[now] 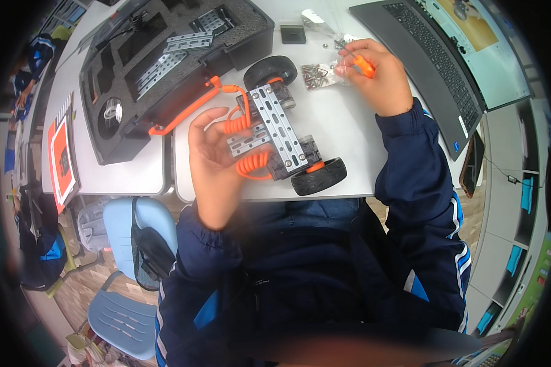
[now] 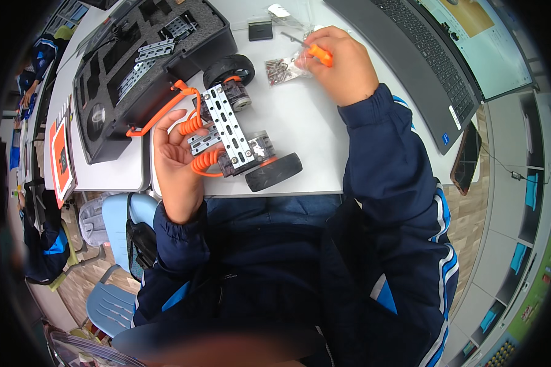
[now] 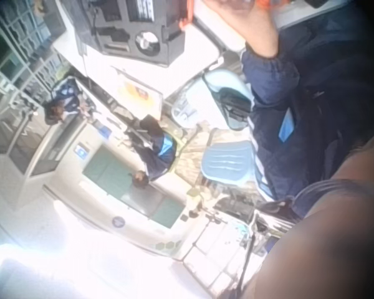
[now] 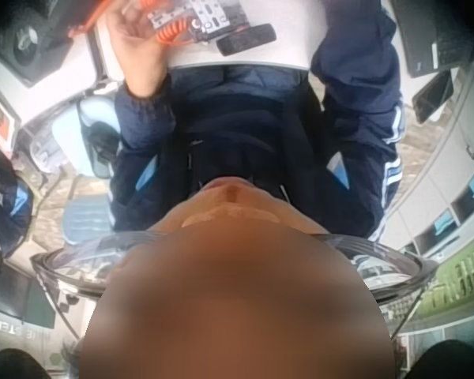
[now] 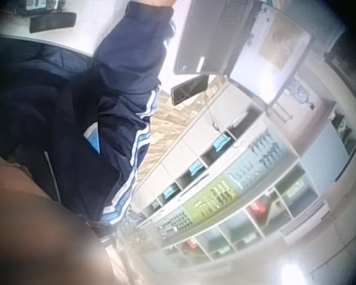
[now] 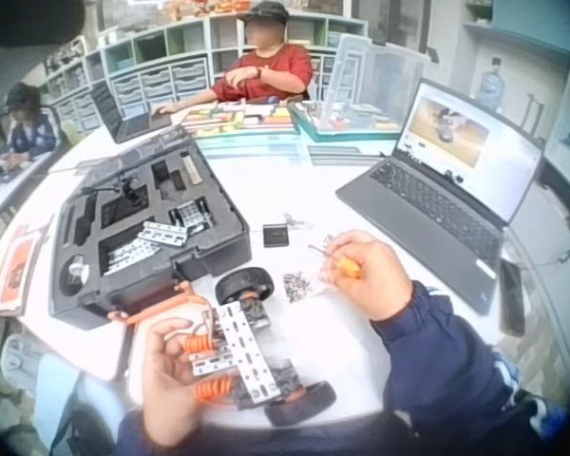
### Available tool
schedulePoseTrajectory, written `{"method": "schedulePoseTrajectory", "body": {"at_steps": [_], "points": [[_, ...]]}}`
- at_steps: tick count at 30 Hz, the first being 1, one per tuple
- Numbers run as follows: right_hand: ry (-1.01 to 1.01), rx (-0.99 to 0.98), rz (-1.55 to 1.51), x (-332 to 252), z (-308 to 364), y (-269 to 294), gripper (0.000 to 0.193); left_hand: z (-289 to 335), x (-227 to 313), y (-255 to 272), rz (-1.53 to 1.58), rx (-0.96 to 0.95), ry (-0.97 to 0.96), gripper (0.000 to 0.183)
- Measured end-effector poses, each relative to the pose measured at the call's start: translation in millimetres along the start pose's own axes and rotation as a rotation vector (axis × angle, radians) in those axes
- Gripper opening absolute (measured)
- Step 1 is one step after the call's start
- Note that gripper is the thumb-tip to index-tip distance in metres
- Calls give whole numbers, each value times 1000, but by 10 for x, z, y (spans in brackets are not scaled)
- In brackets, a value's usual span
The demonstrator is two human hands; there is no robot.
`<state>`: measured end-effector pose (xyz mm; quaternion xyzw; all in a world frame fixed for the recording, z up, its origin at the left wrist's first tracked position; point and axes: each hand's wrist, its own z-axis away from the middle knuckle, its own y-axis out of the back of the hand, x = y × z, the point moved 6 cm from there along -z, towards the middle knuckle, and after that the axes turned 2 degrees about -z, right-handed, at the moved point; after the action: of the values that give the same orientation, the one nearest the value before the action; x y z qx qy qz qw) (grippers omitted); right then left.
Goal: The person assembles a small wheeled robot by attaching metal brackets and tightening screws with an orange screwdriver. They handle screws, nuts, and a partially built robot chassis, then secure components to the frame.
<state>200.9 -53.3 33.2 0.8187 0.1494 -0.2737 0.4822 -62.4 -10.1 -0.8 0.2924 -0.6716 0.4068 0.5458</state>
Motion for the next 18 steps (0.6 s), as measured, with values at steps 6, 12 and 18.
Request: {"method": "schedulePoseTrajectory", "body": {"at_steps": [6,12,18], "points": [[-90,-15,87,98,3,195,15,-7,1,6,-9,-2,-4,73],[-124,4,367,196,14,330,17,1,1,0,13,11,24,72],[-186,-66,396,310,23,230,16,-1,11,-22,-12,-7,-6,73]]}}
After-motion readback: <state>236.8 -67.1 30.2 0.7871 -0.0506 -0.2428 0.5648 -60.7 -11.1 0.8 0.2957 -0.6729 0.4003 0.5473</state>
